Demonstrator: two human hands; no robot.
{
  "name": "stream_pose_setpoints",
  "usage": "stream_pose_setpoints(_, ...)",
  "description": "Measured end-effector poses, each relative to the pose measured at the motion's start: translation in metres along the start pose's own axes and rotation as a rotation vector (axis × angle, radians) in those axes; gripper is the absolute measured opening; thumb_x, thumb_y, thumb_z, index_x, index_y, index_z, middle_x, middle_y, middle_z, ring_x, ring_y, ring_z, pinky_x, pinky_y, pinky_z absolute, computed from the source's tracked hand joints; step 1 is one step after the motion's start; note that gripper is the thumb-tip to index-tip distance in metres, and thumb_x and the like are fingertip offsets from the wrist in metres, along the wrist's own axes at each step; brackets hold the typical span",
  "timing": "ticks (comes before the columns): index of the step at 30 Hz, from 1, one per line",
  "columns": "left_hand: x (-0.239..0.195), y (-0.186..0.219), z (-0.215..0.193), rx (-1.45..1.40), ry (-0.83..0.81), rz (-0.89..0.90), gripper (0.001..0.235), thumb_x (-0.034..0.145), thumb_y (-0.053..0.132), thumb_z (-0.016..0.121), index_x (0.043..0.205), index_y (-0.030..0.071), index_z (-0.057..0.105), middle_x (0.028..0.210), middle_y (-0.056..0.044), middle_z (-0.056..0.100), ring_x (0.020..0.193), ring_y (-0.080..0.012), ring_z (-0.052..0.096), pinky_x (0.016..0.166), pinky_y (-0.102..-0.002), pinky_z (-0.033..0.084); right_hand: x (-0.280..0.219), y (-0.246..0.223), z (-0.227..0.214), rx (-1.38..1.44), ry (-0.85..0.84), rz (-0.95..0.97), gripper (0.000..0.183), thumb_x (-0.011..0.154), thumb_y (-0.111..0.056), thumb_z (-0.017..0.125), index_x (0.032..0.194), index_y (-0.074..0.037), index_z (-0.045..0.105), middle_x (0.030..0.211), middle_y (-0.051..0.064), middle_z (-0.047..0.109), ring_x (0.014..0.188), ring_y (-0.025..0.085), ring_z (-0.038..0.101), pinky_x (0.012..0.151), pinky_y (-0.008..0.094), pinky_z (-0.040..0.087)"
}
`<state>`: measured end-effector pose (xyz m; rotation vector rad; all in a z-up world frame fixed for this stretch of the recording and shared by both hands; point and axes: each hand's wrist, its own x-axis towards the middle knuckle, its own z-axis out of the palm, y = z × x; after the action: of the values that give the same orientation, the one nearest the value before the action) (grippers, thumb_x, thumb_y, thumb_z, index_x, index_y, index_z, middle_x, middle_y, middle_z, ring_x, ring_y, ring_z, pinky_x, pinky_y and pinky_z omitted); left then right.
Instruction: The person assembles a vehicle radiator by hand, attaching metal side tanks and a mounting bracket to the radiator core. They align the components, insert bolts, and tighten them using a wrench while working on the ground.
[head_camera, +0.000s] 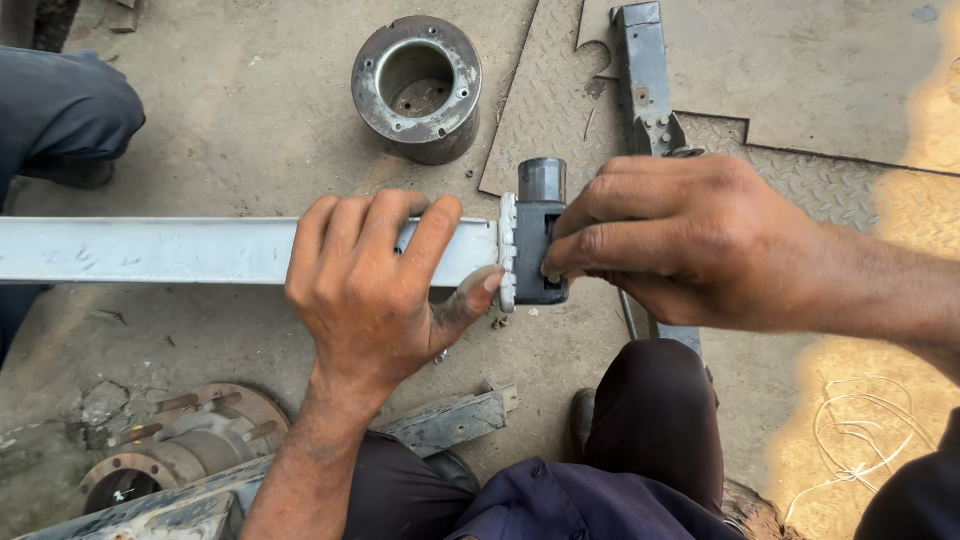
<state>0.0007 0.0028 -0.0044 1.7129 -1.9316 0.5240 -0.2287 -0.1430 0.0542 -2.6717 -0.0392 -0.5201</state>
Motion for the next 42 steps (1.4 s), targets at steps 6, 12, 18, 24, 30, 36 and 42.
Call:
stream_pose_setpoints(6,-0.001,-0.005,0.005,0.000,0.028,0.025,0.064,0.112,0.067,0.044,0.116,0.011,0.074,0.101,-0.004,0.065,0.097,-0.0249,0.062,0.098,-0.048,0.049,0.007,0.002,0.000,-0.083,0.024,-0.056,0.020,0.080,-0.004,0.080,0.100,-0.006,0.079,0.096,0.009,0.074,0.091,0.024,0.073,0.075,0.037,0.060)
stream_pose_setpoints(12,-0.001,-0.005,0.002,-0.028,0.027,0.025,0.059,0.114,0.064,0.047,0.114,0.011,0.073,0.101,-0.004,0.064,0.099,-0.0256,0.061,0.097,-0.047,0.048,0.012,0.002,-0.003,-0.034,0.026,-0.075,0.019,0.079,-0.005,0.082,0.098,-0.004,0.079,0.094,0.010,0.075,0.087,0.028,0.073,0.072,0.040,0.058)
stream_pose_setpoints(18,0.000,-0.001,0.000,-0.027,0.023,0.011,0.057,0.111,0.063,0.048,0.113,0.012,0.074,0.096,-0.005,0.064,0.094,-0.0252,0.062,0.091,-0.046,0.048,0.013,-0.001,0.001,-0.021,0.022,-0.072,0.020,0.079,-0.004,0.081,0.099,-0.004,0.079,0.093,0.010,0.076,0.084,0.027,0.074,0.071,0.039,0.057)
stream_pose_setpoints(24,-0.003,-0.002,0.000,-0.034,0.037,0.013,0.057,0.111,0.063,0.047,0.113,0.013,0.074,0.097,-0.005,0.065,0.095,-0.0251,0.062,0.092,-0.046,0.048,0.015,0.000,0.003,-0.036,0.006,-0.075,0.016,0.080,-0.004,0.080,0.096,-0.005,0.079,0.089,0.009,0.074,0.082,0.027,0.073,0.070,0.040,0.056)
stream_pose_setpoints(30,-0.001,-0.005,0.006,-0.042,0.050,0.014,0.058,0.110,0.063,0.046,0.111,0.013,0.075,0.093,-0.004,0.065,0.091,-0.0240,0.062,0.090,-0.046,0.048,0.014,0.000,0.003,-0.128,-0.003,-0.150,0.016,0.081,-0.005,0.081,0.096,-0.006,0.079,0.088,0.008,0.072,0.083,0.027,0.072,0.069,0.040,0.056)
stream_pose_setpoints(36,0.000,-0.007,0.010,-0.025,0.060,0.025,0.057,0.111,0.063,0.046,0.111,0.013,0.075,0.094,-0.004,0.065,0.091,-0.0235,0.062,0.091,-0.046,0.049,0.017,-0.002,0.002,-0.341,-0.043,-0.232,0.040,0.066,0.005,0.078,0.104,-0.010,0.079,0.092,0.005,0.071,0.095,0.026,0.071,0.070,0.039,0.058)
stream_pose_setpoints(42,0.001,-0.008,0.010,-0.027,0.065,0.034,0.058,0.112,0.063,0.047,0.114,0.012,0.075,0.096,-0.004,0.066,0.093,-0.0238,0.063,0.090,-0.045,0.048,0.015,-0.006,-0.001,-0.369,-0.073,-0.251,0.051,0.062,0.008,0.076,0.110,-0.008,0.077,0.098,0.006,0.072,0.098,0.028,0.070,0.070,0.039,0.059)
